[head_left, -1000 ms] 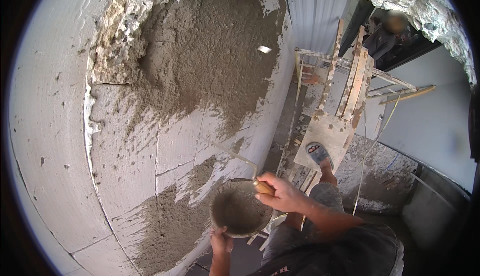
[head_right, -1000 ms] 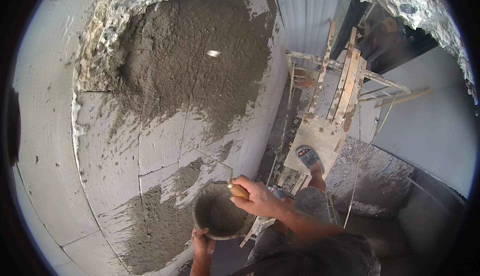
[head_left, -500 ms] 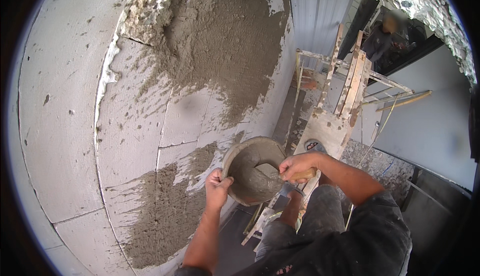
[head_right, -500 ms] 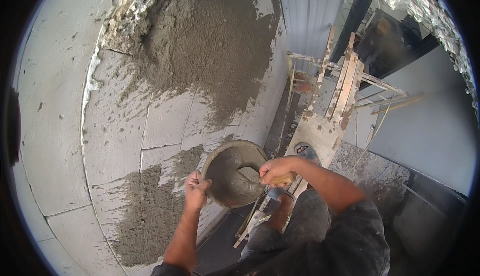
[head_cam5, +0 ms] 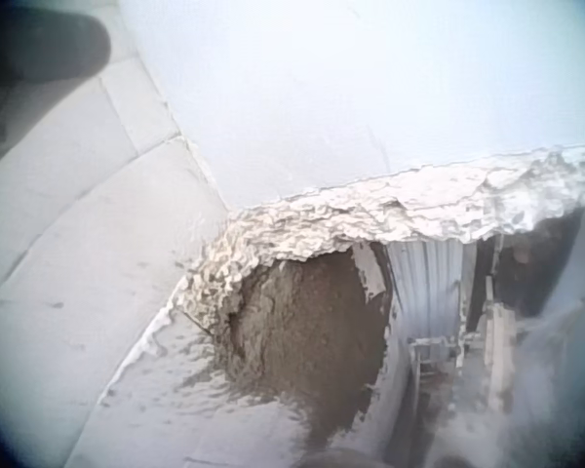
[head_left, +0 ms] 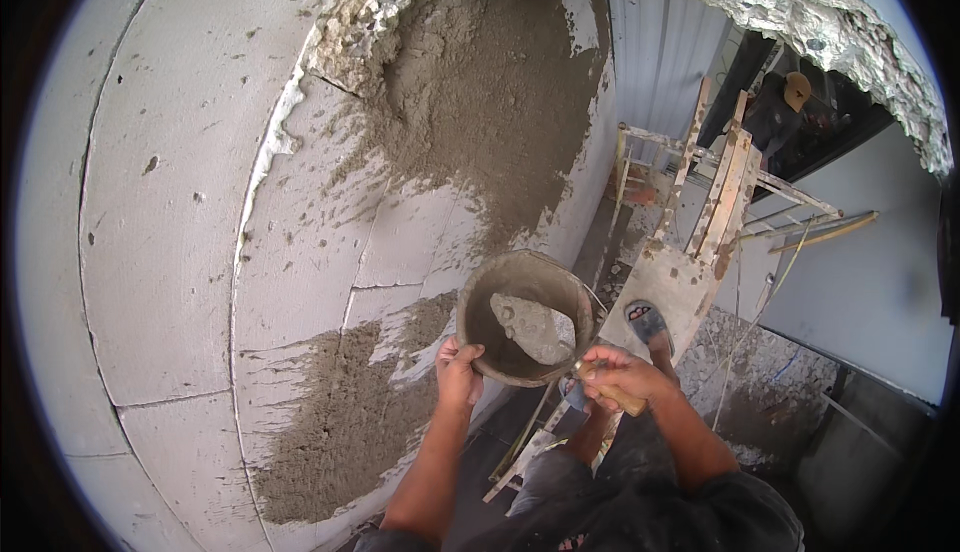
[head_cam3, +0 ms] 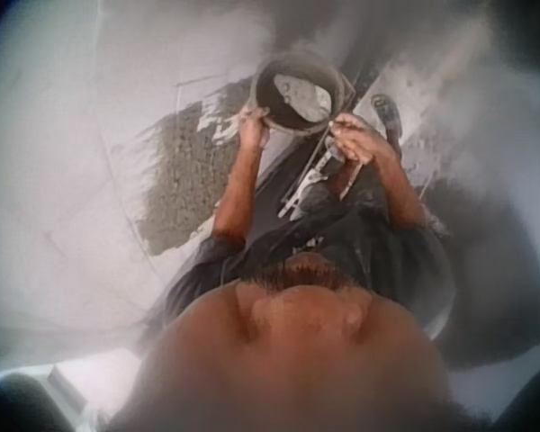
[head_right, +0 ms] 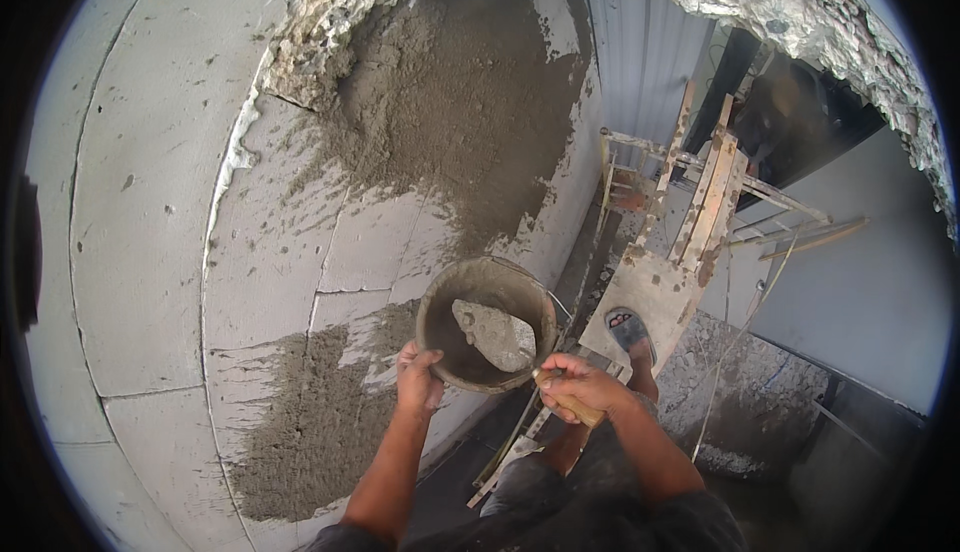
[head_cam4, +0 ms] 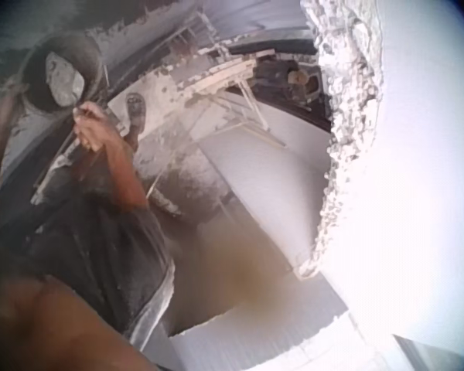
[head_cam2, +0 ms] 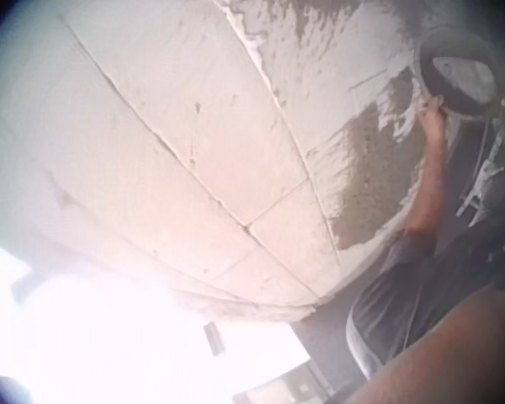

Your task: The person applies wet plaster to a concrete block wall using a trowel, scooping the mixture from a bucket and smoothing it across the surface.

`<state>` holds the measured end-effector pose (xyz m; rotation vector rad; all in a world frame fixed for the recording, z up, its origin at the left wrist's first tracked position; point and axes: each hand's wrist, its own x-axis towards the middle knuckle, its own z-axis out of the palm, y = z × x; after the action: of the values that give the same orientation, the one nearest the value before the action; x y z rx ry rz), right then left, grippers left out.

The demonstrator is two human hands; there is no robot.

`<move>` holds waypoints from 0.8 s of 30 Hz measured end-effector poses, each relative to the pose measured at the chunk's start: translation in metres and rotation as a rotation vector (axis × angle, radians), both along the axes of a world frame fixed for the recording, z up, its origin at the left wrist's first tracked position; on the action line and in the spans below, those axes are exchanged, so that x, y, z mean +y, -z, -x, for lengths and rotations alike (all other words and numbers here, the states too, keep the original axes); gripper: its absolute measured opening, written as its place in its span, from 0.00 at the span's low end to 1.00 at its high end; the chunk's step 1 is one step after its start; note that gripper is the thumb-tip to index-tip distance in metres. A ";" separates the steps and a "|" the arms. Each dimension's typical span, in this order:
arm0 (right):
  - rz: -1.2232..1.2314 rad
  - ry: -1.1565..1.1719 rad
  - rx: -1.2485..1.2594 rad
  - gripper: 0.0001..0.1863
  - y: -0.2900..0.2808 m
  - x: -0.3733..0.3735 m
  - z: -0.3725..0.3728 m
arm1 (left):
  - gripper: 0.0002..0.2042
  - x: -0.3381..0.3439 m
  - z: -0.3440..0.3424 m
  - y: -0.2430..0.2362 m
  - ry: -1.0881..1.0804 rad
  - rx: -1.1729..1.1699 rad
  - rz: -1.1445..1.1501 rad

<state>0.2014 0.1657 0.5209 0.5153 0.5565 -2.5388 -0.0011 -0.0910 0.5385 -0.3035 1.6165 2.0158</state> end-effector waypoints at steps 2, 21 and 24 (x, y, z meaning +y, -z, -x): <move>0.010 0.064 0.007 0.17 -0.008 0.001 -0.001 | 0.10 -0.002 0.000 0.003 0.007 -0.015 -0.037; -1.140 1.869 -0.216 0.18 -0.013 0.172 0.245 | 0.14 -0.115 -0.101 -0.095 -0.317 -0.108 0.218; -1.125 1.186 -0.099 0.16 -0.059 0.147 0.337 | 0.19 -0.117 -0.123 -0.102 -0.347 -0.140 0.246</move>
<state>-0.1360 0.3130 0.5796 1.7488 2.1647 -2.8573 0.1216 -0.2082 0.6400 -0.8485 1.8207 1.9815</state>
